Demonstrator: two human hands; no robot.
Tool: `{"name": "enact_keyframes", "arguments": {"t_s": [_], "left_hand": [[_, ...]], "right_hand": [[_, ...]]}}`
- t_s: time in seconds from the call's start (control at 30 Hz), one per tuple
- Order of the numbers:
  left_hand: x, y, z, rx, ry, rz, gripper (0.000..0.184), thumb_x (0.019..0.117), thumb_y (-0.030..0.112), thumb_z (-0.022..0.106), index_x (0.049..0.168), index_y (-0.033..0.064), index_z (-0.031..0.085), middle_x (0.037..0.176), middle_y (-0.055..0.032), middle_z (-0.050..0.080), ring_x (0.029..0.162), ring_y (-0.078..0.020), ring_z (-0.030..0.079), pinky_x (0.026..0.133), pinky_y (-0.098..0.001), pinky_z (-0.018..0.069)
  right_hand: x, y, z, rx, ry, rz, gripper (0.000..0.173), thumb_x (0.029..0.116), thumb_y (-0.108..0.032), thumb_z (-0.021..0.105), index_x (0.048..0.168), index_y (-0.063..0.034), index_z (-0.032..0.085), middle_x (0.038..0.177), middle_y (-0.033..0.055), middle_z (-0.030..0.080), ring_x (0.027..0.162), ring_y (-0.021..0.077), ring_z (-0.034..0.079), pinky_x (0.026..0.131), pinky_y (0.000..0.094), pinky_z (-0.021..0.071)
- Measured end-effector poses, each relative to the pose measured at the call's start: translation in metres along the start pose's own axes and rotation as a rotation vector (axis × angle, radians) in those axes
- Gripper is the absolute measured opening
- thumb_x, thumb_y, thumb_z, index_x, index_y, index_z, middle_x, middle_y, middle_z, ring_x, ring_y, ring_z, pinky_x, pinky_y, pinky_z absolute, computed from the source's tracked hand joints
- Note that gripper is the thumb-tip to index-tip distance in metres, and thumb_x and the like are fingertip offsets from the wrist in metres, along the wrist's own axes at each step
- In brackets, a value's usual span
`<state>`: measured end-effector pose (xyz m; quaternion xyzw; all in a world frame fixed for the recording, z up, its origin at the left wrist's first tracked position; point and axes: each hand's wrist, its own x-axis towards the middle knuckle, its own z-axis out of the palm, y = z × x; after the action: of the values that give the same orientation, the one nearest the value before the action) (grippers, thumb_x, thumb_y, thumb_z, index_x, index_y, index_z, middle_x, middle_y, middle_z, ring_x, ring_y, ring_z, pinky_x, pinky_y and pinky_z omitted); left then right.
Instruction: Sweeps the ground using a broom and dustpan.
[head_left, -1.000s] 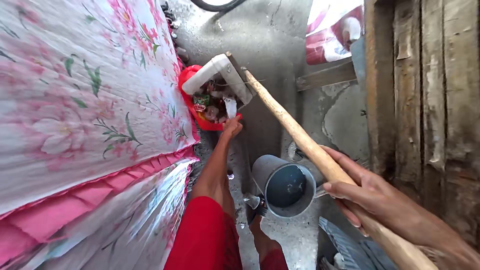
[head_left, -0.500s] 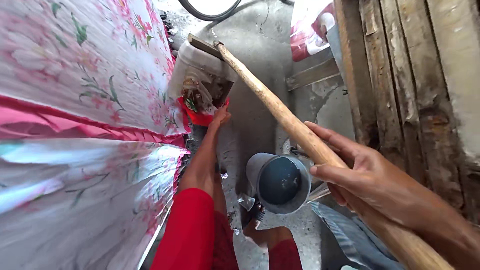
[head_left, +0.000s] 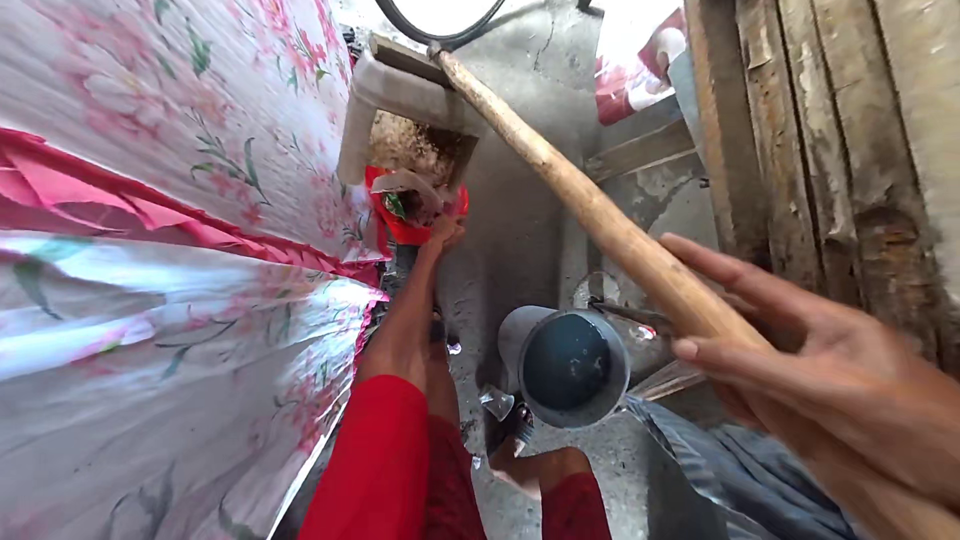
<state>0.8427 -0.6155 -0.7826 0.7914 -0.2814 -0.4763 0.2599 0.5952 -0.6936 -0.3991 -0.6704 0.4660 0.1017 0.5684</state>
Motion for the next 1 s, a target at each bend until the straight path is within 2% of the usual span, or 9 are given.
{"name": "enact_keyframes", "arguments": {"t_s": [0.07, 0.13, 0.27, 0.37, 0.57, 0.7, 0.8, 0.93, 1.0], "left_hand": [[0.003, 0.002, 0.003, 0.025, -0.004, 0.024, 0.034, 0.1023, 0.008, 0.054, 0.133, -0.0062, 0.061, 0.141, -0.0343, 0.052, 0.135, -0.0474, 0.047, 0.114, -0.0575, 0.0364], [-0.003, -0.005, 0.002, 0.056, -0.041, 0.002, 0.036, 0.1029, 0.010, 0.055, 0.135, -0.0048, 0.060, 0.141, -0.0328, 0.052, 0.135, -0.0476, 0.048, 0.113, -0.0603, 0.0364], [-0.004, -0.005, 0.008, 0.013, -0.058, -0.023, 0.036, 0.1021, 0.008, 0.055, 0.136, -0.0047, 0.058, 0.136, -0.0312, 0.057, 0.131, -0.0465, 0.052, 0.110, -0.0607, 0.0393], [-0.004, -0.002, 0.012, 0.044, -0.044, -0.053, 0.036, 0.1018, 0.010, 0.055, 0.136, -0.0012, 0.060, 0.142, -0.0318, 0.052, 0.135, -0.0482, 0.047, 0.110, -0.0647, 0.0370], [-0.032, 0.000, 0.019, 0.249, -0.096, -0.083, 0.040, 0.1011, 0.016, 0.059, 0.140, 0.0044, 0.059, 0.147, -0.0302, 0.048, 0.139, -0.0480, 0.043, 0.109, -0.0673, 0.0353], [-0.076, -0.002, 0.034, 0.261, -0.040, -0.091, 0.045, 0.0979, 0.015, 0.062, 0.142, 0.0075, 0.059, 0.159, -0.0263, 0.035, 0.148, -0.0463, 0.031, 0.115, -0.0667, 0.0270], [-0.117, -0.001, 0.045, 0.185, -0.060, -0.149, 0.055, 0.1003, 0.018, 0.060, 0.153, 0.0094, 0.046, 0.165, -0.0263, 0.022, 0.152, -0.0460, 0.023, 0.119, -0.0639, 0.0229], [-0.197, 0.000, 0.076, -0.034, 0.068, -0.165, 0.058, 0.1020, 0.019, 0.059, 0.155, 0.0024, 0.040, 0.162, -0.0310, 0.027, 0.149, -0.0448, 0.031, 0.121, -0.0526, 0.0290], [-0.247, 0.009, 0.097, -0.132, 0.111, -0.180, 0.058, 0.1023, 0.016, 0.058, 0.154, -0.0003, 0.039, 0.160, -0.0313, 0.030, 0.148, -0.0441, 0.034, 0.121, -0.0504, 0.0303]], "right_hand": [[0.005, -0.006, -0.005, 0.044, 0.030, -0.032, 0.080, 0.0845, -0.011, 0.067, 0.158, -0.0260, 0.039, 0.094, -0.0015, 0.067, 0.051, 0.0056, 0.057, 0.042, 0.0206, 0.0513], [0.002, -0.004, -0.005, 0.109, 0.047, -0.055, 0.079, 0.0848, -0.010, 0.066, 0.157, -0.0265, 0.041, 0.091, -0.0017, 0.067, 0.048, 0.0050, 0.056, 0.041, 0.0199, 0.0511], [-0.010, 0.001, -0.019, 0.172, 0.064, -0.063, 0.080, 0.0881, -0.005, 0.061, 0.160, -0.0243, 0.033, 0.089, -0.0008, 0.064, 0.049, 0.0050, 0.055, 0.042, 0.0189, 0.0512], [-0.008, 0.010, -0.024, 0.283, 0.072, -0.068, 0.080, 0.0886, -0.003, 0.058, 0.161, -0.0252, 0.032, 0.084, 0.0006, 0.061, 0.045, 0.0059, 0.053, 0.040, 0.0191, 0.0504], [0.003, 0.031, -0.034, 0.612, -0.061, -0.132, 0.074, 0.0917, -0.004, 0.046, 0.160, -0.0239, 0.027, 0.081, 0.0014, 0.062, 0.042, 0.0026, 0.052, 0.036, 0.0159, 0.0469], [0.013, 0.038, -0.020, 0.870, -0.192, -0.142, 0.057, 0.0964, -0.011, 0.041, 0.152, -0.0206, 0.031, 0.078, 0.0003, 0.060, 0.042, 0.0007, 0.050, 0.037, 0.0132, 0.0449], [0.008, 0.046, -0.015, 0.957, -0.248, -0.140, 0.052, 0.0969, -0.010, 0.039, 0.148, -0.0176, 0.032, 0.076, -0.0001, 0.059, 0.043, 0.0013, 0.052, 0.038, 0.0132, 0.0451], [-0.032, 0.067, -0.010, 0.954, -0.220, -0.097, 0.050, 0.0950, -0.009, 0.037, 0.144, -0.0146, 0.031, 0.071, -0.0005, 0.058, 0.041, 0.0021, 0.051, 0.036, 0.0144, 0.0439], [-0.052, 0.086, -0.009, 1.023, -0.233, -0.071, 0.045, 0.0959, -0.009, 0.037, 0.140, -0.0129, 0.035, 0.072, 0.0001, 0.059, 0.042, 0.0017, 0.052, 0.037, 0.0138, 0.0447]]}}
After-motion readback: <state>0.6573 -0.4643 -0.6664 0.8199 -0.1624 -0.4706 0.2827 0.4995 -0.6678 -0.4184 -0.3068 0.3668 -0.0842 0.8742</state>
